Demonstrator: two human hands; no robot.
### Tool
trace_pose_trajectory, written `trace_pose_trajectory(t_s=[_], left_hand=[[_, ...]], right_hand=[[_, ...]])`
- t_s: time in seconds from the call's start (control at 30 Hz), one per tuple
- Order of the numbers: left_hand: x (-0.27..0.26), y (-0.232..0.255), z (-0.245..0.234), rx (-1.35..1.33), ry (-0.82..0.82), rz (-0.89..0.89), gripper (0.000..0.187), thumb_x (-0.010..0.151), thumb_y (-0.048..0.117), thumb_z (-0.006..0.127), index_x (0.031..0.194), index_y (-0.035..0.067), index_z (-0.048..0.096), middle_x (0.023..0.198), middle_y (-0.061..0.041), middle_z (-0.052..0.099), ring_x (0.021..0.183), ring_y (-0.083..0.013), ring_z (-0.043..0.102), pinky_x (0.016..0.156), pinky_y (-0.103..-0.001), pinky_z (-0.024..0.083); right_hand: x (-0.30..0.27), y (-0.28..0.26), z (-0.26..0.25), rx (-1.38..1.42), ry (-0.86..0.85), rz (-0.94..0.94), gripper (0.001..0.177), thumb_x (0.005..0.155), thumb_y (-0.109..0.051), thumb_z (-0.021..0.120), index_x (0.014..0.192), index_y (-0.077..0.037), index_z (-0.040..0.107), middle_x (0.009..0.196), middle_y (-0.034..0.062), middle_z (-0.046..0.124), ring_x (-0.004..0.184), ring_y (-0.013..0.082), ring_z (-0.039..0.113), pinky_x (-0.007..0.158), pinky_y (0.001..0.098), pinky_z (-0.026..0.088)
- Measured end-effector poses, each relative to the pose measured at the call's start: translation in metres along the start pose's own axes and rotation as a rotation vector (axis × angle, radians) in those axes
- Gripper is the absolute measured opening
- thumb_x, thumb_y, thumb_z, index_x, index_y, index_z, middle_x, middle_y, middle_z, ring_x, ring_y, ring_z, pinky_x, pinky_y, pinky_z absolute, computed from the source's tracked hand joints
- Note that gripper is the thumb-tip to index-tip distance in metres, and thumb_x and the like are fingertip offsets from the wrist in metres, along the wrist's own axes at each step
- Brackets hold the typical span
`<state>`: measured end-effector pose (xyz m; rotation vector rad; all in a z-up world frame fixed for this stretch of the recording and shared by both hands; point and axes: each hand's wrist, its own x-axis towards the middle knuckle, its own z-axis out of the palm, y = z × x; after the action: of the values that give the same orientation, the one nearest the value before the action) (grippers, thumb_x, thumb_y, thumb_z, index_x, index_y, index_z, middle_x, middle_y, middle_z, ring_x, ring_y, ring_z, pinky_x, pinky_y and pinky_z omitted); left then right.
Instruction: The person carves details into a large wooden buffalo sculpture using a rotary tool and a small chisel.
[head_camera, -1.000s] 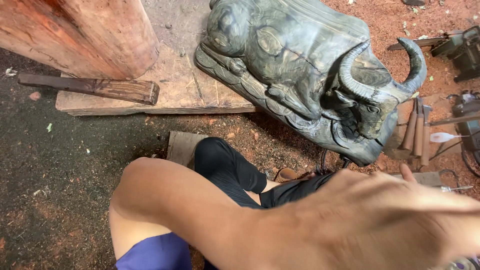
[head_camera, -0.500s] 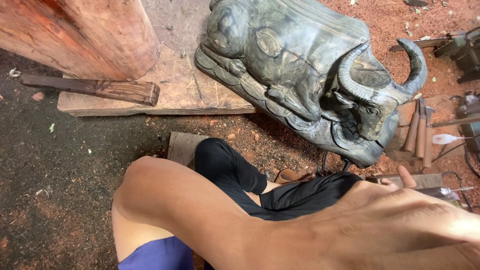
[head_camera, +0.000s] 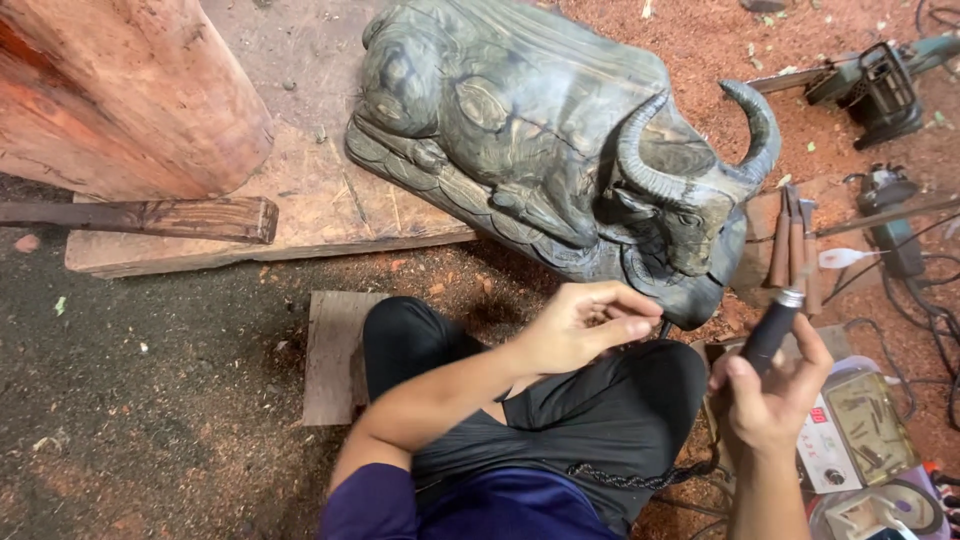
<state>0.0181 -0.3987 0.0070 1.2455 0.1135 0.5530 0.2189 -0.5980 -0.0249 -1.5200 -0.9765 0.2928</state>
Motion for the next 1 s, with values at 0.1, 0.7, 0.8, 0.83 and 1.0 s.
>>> trace_pose_trajectory(t_s=[0.1, 0.7, 0.8, 0.83, 1.0], left_hand=[[0.018, -0.050, 0.012, -0.123, 0.060, 0.019, 0.028, 0.101, 0.015, 0.069, 0.127, 0.008, 0.069, 0.122, -0.010, 0.074, 0.113, -0.0157, 0.071, 0.097, -0.025, 0.059], [0.042, -0.012, -0.020, -1.022, 0.107, 0.068, 0.035, 0.109, 0.022, 0.063, 0.129, -0.006, 0.067, 0.122, -0.023, 0.071, 0.101, -0.0295, 0.075, 0.091, -0.038, 0.062], [0.041, -0.041, -0.027, -1.097, 0.038, 0.023, 0.041, 0.109, 0.021, 0.061, 0.135, -0.012, 0.061, 0.118, -0.028, 0.071, 0.101, -0.0346, 0.075, 0.091, -0.045, 0.063], [0.041, -0.056, -0.028, -1.066, 0.087, 0.010, 0.040, 0.107, 0.019, 0.061, 0.132, -0.012, 0.062, 0.115, -0.029, 0.071, 0.100, -0.0347, 0.075, 0.090, -0.045, 0.062], [0.022, -0.012, -0.015, -1.054, 0.143, -0.074, 0.033, 0.107, 0.022, 0.060, 0.120, -0.008, 0.065, 0.109, -0.025, 0.075, 0.099, -0.0285, 0.076, 0.086, -0.037, 0.064]], right_hand=[[0.011, -0.041, 0.026, -0.003, -0.167, -0.112, 0.069, 0.092, 0.000, 0.062, 0.149, -0.014, 0.026, 0.092, 0.0242, 0.055, 0.042, 0.0183, 0.056, 0.039, 0.0294, 0.053], [0.054, -0.101, 0.150, 0.577, -0.310, 0.235, 0.067, 0.095, 0.006, 0.052, 0.158, -0.003, 0.031, 0.057, 0.0174, 0.053, 0.031, 0.0187, 0.052, 0.025, 0.0280, 0.050], [0.052, -0.101, 0.147, 0.567, -0.319, 0.242, 0.059, 0.095, 0.002, 0.052, 0.153, 0.001, 0.039, 0.052, 0.0189, 0.054, 0.027, 0.0198, 0.052, 0.023, 0.0304, 0.050], [0.053, -0.097, 0.141, 0.530, -0.419, 0.213, 0.060, 0.096, -0.007, 0.055, 0.152, 0.004, 0.037, 0.054, 0.0222, 0.060, 0.029, 0.0227, 0.058, 0.025, 0.0333, 0.053], [0.051, -0.072, 0.109, 0.277, -0.502, -0.006, 0.060, 0.088, -0.013, 0.060, 0.143, 0.009, 0.048, 0.066, 0.0204, 0.072, 0.045, 0.0262, 0.070, 0.040, 0.0387, 0.058]])
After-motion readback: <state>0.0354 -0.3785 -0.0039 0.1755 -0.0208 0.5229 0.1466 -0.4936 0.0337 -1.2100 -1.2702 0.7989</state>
